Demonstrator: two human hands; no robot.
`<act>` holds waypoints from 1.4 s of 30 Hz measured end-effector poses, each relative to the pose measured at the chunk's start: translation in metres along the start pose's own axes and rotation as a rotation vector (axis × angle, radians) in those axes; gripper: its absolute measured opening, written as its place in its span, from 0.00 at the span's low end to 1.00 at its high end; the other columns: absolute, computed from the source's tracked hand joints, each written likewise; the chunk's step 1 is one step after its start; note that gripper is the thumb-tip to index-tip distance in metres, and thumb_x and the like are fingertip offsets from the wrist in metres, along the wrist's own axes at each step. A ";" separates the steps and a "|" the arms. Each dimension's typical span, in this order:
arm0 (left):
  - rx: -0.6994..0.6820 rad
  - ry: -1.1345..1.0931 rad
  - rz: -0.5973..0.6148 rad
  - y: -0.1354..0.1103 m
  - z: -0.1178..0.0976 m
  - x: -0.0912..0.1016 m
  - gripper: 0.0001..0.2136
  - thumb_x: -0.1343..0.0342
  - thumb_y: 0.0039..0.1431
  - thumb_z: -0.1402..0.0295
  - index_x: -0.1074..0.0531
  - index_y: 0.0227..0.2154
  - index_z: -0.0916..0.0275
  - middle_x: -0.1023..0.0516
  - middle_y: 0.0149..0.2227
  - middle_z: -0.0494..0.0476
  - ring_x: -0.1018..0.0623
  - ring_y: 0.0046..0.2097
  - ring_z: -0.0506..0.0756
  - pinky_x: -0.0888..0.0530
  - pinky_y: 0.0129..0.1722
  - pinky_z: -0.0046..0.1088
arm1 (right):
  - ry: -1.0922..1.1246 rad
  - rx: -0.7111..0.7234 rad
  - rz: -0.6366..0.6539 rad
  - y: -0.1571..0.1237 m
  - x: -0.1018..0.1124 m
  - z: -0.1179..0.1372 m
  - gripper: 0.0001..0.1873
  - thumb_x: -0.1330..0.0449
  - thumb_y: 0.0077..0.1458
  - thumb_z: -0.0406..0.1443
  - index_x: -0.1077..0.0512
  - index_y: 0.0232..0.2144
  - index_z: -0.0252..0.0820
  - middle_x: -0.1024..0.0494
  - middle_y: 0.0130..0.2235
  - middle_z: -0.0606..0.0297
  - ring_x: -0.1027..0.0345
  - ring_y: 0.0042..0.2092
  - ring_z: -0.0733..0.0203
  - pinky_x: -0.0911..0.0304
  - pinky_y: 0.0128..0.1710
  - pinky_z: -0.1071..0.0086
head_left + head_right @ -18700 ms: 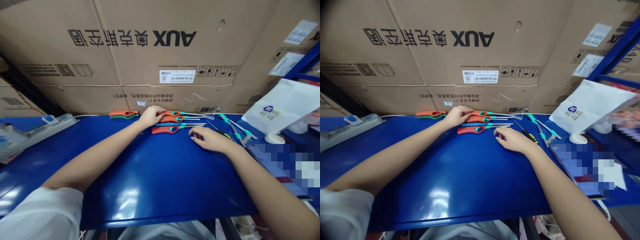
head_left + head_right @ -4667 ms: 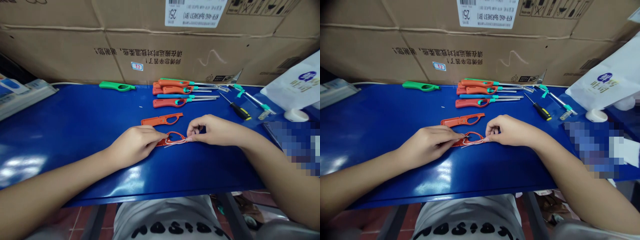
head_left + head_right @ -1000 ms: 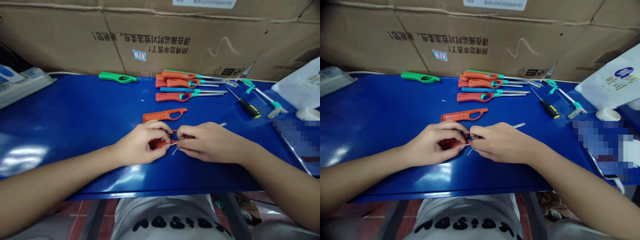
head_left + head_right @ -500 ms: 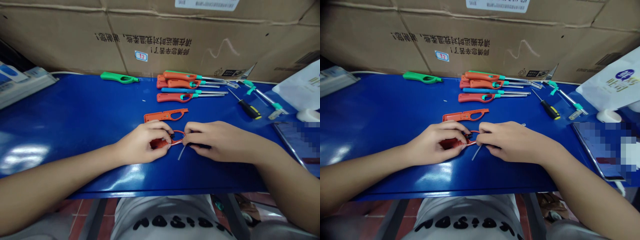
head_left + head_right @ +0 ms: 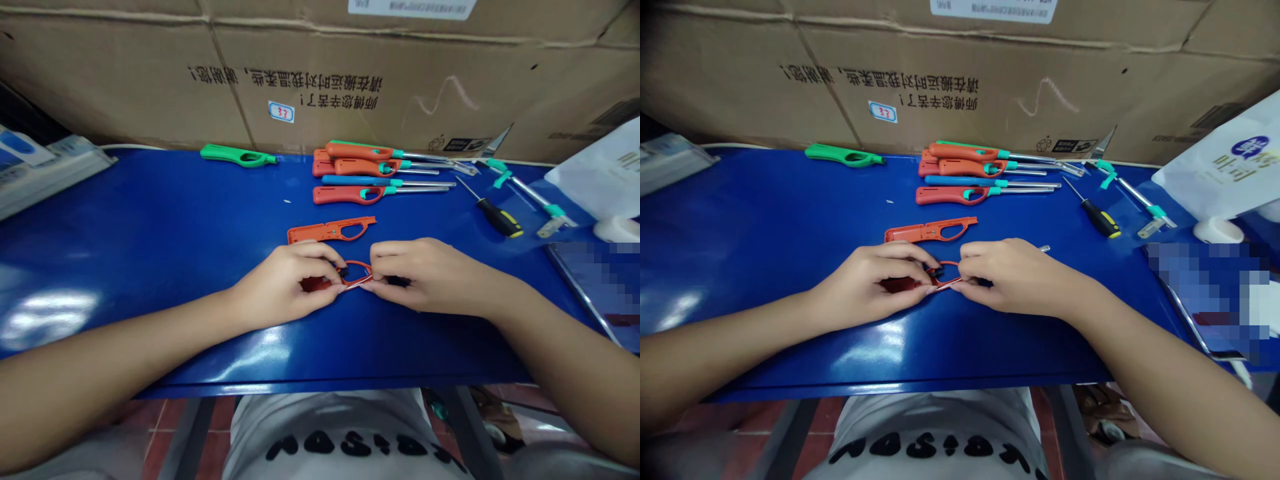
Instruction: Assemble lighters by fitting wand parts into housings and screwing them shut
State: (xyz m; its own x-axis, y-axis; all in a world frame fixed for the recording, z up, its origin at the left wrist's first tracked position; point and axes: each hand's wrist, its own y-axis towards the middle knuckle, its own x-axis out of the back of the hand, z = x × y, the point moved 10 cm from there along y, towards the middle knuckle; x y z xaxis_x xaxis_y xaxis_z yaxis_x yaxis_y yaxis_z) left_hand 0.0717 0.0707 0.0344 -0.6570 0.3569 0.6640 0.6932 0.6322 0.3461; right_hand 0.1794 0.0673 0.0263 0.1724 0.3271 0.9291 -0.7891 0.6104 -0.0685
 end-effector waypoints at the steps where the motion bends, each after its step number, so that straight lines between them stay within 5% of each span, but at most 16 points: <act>1: 0.005 0.004 -0.004 0.000 0.000 0.000 0.03 0.39 0.61 0.73 0.20 0.34 0.62 0.18 0.43 0.58 0.18 0.43 0.54 0.21 0.45 0.29 | 0.000 -0.005 -0.016 0.002 0.000 -0.001 0.14 0.46 0.67 0.40 0.31 0.29 0.41 0.29 0.33 0.67 0.38 0.30 0.66 0.52 0.29 0.70; 6: 0.015 0.005 -0.018 0.001 0.000 0.001 0.02 0.37 0.59 0.73 0.20 0.33 0.62 0.18 0.43 0.58 0.18 0.42 0.53 0.22 0.43 0.28 | 0.131 -0.032 -0.074 0.005 0.001 -0.009 0.06 0.41 0.64 0.39 0.27 0.37 0.43 0.26 0.32 0.68 0.38 0.29 0.67 0.48 0.30 0.71; 15: 0.149 -0.116 -0.031 0.006 0.010 0.001 0.02 0.36 0.56 0.75 0.19 0.33 0.63 0.16 0.39 0.55 0.17 0.40 0.53 0.22 0.41 0.27 | 0.327 -0.103 -0.058 0.011 -0.001 -0.021 0.08 0.40 0.62 0.37 0.21 0.35 0.42 0.29 0.28 0.70 0.41 0.27 0.68 0.48 0.28 0.72; 20: 0.228 -0.164 0.022 0.009 0.022 -0.002 0.04 0.33 0.55 0.73 0.20 0.34 0.63 0.15 0.39 0.55 0.17 0.40 0.54 0.22 0.40 0.28 | 0.491 -0.295 -0.008 0.009 -0.010 -0.033 0.08 0.38 0.58 0.39 0.21 0.33 0.42 0.35 0.22 0.74 0.46 0.24 0.70 0.51 0.23 0.73; 25: 0.143 -0.146 0.048 0.010 0.019 -0.003 0.06 0.32 0.55 0.73 0.19 0.37 0.63 0.15 0.40 0.55 0.16 0.40 0.54 0.21 0.41 0.27 | 0.637 -0.426 0.035 0.006 -0.019 -0.040 0.09 0.36 0.54 0.40 0.21 0.29 0.40 0.40 0.19 0.76 0.51 0.21 0.71 0.56 0.20 0.74; 31: 0.025 -0.123 0.047 0.011 0.006 -0.002 0.06 0.32 0.57 0.73 0.19 0.38 0.64 0.15 0.42 0.58 0.16 0.43 0.55 0.21 0.45 0.27 | 0.644 -0.477 0.109 0.001 -0.024 -0.042 0.12 0.35 0.55 0.44 0.21 0.29 0.41 0.36 0.20 0.74 0.50 0.22 0.72 0.54 0.21 0.74; 42: 0.057 -0.098 0.090 0.010 0.007 -0.009 0.09 0.32 0.56 0.74 0.20 0.40 0.66 0.18 0.43 0.59 0.18 0.44 0.54 0.23 0.46 0.28 | 0.498 -0.466 0.206 -0.003 -0.021 -0.033 0.11 0.36 0.55 0.43 0.21 0.27 0.45 0.32 0.21 0.72 0.44 0.24 0.68 0.51 0.23 0.71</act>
State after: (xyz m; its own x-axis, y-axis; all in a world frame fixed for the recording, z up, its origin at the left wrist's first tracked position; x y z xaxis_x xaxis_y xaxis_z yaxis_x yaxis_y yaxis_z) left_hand 0.0820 0.0786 0.0274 -0.6209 0.4770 0.6220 0.7342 0.6319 0.2483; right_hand 0.1974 0.0824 -0.0050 0.3836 0.6921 0.6115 -0.5195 0.7091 -0.4767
